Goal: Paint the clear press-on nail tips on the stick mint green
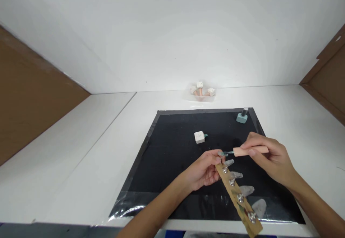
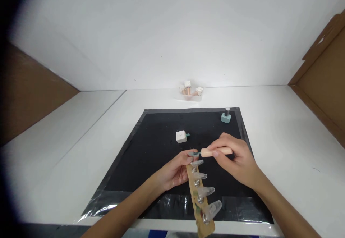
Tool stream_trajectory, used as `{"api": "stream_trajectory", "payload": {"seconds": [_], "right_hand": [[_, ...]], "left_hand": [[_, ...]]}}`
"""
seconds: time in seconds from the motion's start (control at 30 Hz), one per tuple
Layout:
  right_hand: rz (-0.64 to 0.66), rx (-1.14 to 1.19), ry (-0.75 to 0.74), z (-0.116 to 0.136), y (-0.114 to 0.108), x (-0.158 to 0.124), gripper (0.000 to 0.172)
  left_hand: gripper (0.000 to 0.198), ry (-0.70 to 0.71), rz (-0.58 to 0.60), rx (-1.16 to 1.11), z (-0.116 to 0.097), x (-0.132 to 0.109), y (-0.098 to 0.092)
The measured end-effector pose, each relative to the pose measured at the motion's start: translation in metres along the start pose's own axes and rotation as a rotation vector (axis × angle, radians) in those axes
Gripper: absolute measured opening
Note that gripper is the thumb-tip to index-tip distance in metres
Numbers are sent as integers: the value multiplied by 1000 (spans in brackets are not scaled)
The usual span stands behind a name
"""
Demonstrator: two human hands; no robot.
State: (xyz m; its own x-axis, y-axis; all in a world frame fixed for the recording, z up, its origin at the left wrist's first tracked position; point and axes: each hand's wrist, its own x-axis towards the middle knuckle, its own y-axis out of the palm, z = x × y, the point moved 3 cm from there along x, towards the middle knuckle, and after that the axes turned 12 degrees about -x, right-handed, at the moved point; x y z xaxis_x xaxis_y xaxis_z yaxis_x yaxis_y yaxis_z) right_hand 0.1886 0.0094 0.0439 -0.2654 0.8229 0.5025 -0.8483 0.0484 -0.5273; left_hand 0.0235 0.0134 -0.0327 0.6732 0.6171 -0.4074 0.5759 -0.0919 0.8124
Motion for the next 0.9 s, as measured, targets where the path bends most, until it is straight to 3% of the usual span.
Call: {"api": "stream_trajectory", "payload": {"seconds": [0.13, 0.33, 0.47, 0.63, 0.77, 0.9], "right_hand": [[57, -10, -55, 2, 4, 1, 18], [-14, -5, 26, 0, 0, 2, 15], [43, 75, -6, 3, 2, 3, 12], [48, -17, 23, 1, 1, 3, 14], [-6, 5, 36, -2, -1, 1, 15], [51, 50, 58, -4, 4, -1, 12]], "left_hand": [[39, -5, -44, -27, 0, -1, 1], [35, -57, -11, -3, 2, -3, 5], [35, -61, -19, -13, 1, -4, 6], [33, -77, -11, 11, 2, -3, 5], [31, -50, -14, 23, 2, -2, 3], [30, -4, -55, 35, 0, 1, -1]]}}
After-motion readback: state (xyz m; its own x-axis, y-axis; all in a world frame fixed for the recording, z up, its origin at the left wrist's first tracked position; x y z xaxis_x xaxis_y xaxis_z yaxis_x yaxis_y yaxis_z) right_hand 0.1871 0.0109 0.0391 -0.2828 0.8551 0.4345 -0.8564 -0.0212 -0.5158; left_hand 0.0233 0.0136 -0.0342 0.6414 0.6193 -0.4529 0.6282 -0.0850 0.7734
